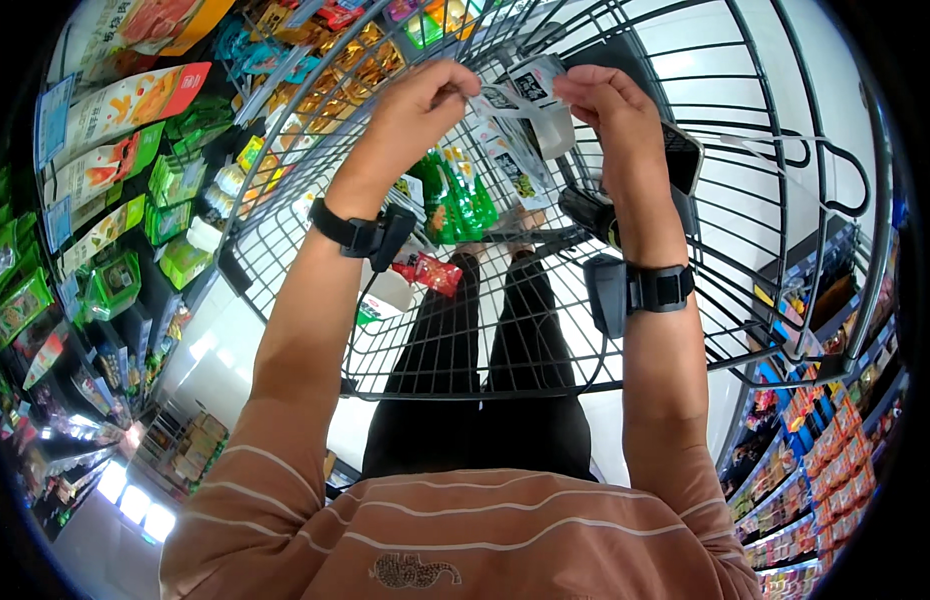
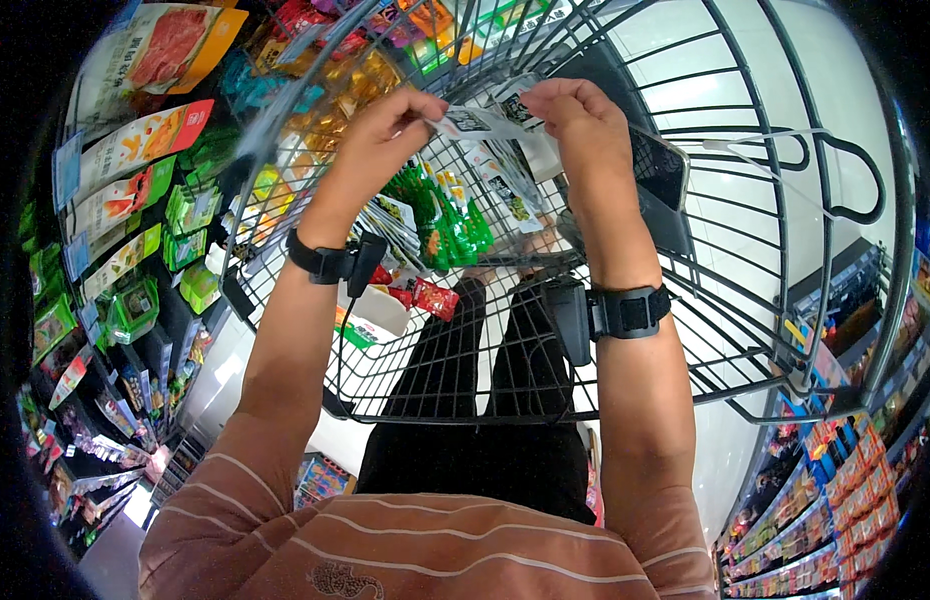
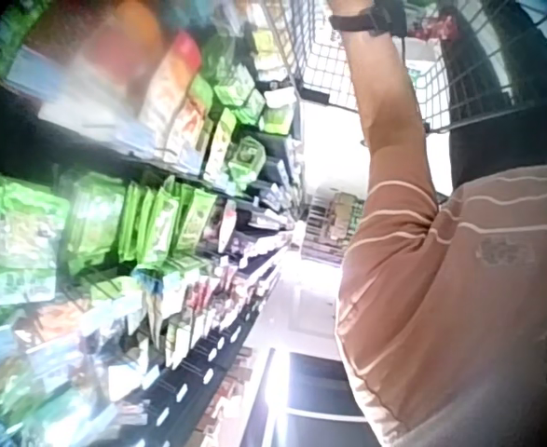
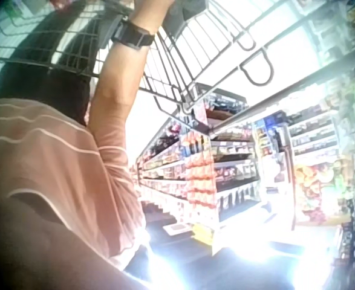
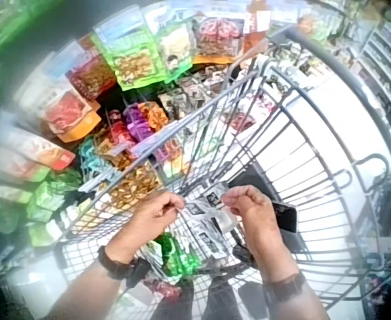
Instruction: The person sorts packets of snack food inside a shopping cart and then places one packet onto a shelf in the aisle.
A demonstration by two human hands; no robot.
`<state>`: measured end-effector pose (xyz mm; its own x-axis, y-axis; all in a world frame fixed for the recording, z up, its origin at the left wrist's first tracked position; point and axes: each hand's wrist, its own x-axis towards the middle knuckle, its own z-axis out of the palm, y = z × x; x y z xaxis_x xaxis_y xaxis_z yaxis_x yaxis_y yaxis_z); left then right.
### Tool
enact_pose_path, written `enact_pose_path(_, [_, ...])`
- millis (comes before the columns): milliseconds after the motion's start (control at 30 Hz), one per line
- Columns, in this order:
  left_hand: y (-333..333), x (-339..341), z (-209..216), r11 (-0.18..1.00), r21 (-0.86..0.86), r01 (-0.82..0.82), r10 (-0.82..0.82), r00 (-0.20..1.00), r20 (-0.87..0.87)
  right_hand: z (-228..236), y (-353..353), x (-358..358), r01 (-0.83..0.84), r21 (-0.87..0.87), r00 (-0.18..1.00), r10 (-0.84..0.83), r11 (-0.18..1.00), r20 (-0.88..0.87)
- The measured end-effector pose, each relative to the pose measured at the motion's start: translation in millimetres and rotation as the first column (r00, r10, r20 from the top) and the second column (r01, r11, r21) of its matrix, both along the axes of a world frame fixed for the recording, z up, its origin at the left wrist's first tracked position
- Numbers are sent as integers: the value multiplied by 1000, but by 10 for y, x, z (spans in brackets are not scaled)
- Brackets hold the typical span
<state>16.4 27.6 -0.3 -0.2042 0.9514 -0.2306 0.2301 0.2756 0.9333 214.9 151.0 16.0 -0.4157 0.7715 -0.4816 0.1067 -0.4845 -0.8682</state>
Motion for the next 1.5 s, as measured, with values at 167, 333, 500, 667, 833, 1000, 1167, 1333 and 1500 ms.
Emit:
enact_pose_path(167, [302, 213, -34, 987, 116, 115, -74, 947, -311, -21, 22, 32, 24, 0, 1000, -24, 1000, 12])
enact_pose_path(333, [610, 287, -178, 942, 256, 215, -76, 883, -463, -41, 31, 34, 45, 3, 999, -45, 999, -18])
enact_pose_path(500, [793, 332, -274, 932, 246, 265, -93, 833, -545, -25, 34, 46, 63, 15, 998, -63, 998, -27])
enact_pose_path(667, [791, 340, -320, 928, 250, 277, -87, 812, -578, -25, 34, 48, 102, 16, 993, -101, 995, -56])
enact_pose_path(833, [763, 352, -155, 918, 291, 270, -64, 824, -563, 26, 61, 42, 181, 41, 982, -179, 983, -63])
enact_pose_path(1000, [797, 321, -344, 932, 205, 298, -142, 822, -551, 7, 66, 40, 186, 18, 981, -184, 982, -64])
enact_pose_path(1167, [761, 256, -594, 937, 142, 318, -176, 784, -595, -10, 50, 26, 171, 11, 982, -170, 985, -78])
enact_pose_path(1333, [641, 302, -766, 988, 149, 47, 26, 891, -453, -11, 49, 55, 162, 9, 984, -161, 987, -77])
enact_pose_path(1500, [130, 268, -1108, 976, -198, 92, -159, 921, -355, -38, 39, 27, 140, -2, 988, -140, 990, -64])
